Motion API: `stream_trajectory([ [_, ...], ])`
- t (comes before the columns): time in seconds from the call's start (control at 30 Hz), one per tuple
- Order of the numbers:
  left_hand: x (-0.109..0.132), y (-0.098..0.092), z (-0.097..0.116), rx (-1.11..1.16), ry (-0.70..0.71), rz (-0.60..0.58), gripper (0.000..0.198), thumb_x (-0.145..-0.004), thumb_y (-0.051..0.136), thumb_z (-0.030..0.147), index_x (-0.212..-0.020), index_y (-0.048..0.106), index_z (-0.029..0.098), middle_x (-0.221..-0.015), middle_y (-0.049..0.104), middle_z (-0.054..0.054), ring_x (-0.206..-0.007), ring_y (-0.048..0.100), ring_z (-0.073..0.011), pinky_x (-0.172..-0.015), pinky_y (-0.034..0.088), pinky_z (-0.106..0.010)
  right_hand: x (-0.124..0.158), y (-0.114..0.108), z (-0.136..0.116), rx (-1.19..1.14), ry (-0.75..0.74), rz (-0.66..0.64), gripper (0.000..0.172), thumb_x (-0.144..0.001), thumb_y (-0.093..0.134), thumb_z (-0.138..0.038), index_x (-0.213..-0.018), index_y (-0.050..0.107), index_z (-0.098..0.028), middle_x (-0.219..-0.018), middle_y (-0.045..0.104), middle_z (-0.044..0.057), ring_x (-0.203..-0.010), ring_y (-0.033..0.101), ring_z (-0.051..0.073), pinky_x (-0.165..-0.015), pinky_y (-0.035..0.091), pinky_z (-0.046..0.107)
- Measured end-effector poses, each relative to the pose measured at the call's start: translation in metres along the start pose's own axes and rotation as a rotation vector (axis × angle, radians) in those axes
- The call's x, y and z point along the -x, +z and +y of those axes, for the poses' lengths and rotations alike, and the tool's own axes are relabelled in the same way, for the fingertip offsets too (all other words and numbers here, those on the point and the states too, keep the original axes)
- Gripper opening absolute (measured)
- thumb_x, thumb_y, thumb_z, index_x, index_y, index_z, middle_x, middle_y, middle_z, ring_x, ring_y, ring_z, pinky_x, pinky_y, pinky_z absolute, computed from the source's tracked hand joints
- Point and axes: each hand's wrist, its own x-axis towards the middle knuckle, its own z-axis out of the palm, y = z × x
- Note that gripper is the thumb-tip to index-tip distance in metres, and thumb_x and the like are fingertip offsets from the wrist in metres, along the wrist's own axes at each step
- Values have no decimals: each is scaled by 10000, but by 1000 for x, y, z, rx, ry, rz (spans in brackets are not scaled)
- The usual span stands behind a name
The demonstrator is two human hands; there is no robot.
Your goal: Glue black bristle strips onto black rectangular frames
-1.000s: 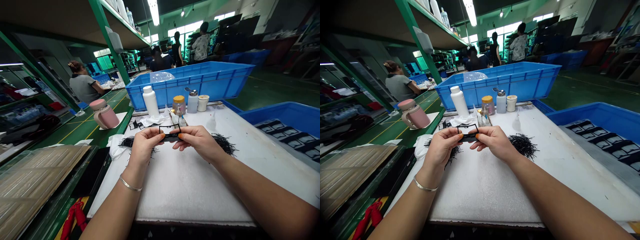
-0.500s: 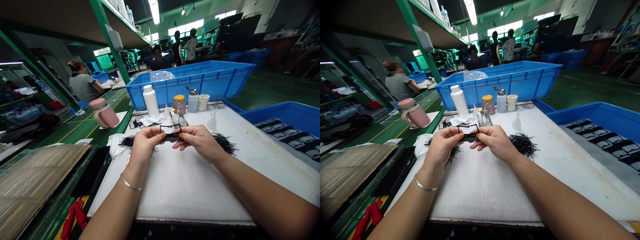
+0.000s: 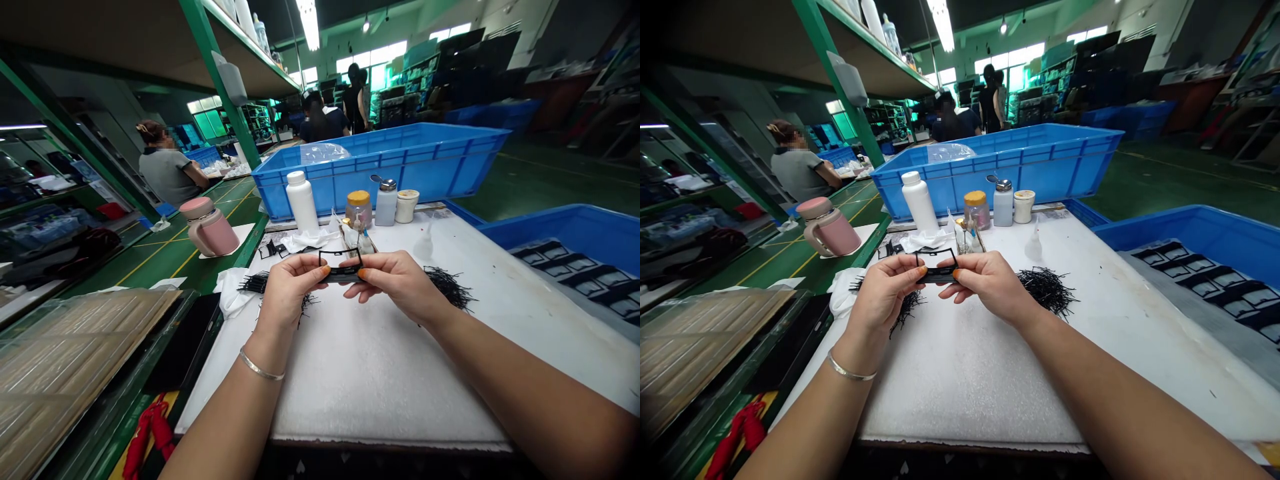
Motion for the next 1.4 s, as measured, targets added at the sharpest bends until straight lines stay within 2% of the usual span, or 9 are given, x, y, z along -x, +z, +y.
stream_trajectory([
  [0.67,-1,-3,-3,-28,27,-23,244,-627,836,266,-788,709,134,-750,663,-28,-670,617,-117,-603,530,-201,1,0,0,33,-26,-8,240,-867,552,-230,-1014,716,-136,-856,749,74,-771,734,191,-606,561,224],
  [0.93,0,-2,-3,-33,30,-27,227,-643,826,257,-791,707,132,-743,661,-27,-679,618,-116,-607,535,-199,-1,1,4,26,-55,10,265,-839,652,-290,-1041,699,-125,-822,746,76,-734,727,177,-584,546,212],
  [1.2,-1,-2,-6,-62,41,-68,205,-682,805,260,-813,707,137,-758,678,-32,-663,621,-113,-609,529,-199,-1,6,3,122,-86,106,210,-844,651,-316,-850,690,-109,-700,721,56,-615,686,130,-517,506,183],
  [1.4,-2,-2,-8,-75,49,-90,198,-700,800,266,-820,700,144,-763,674,-25,-674,619,-112,-621,531,-202,0,6,2,138,-83,118,223,-849,644,-324,-819,674,-106,-670,713,53,-572,665,113,-500,495,173],
])
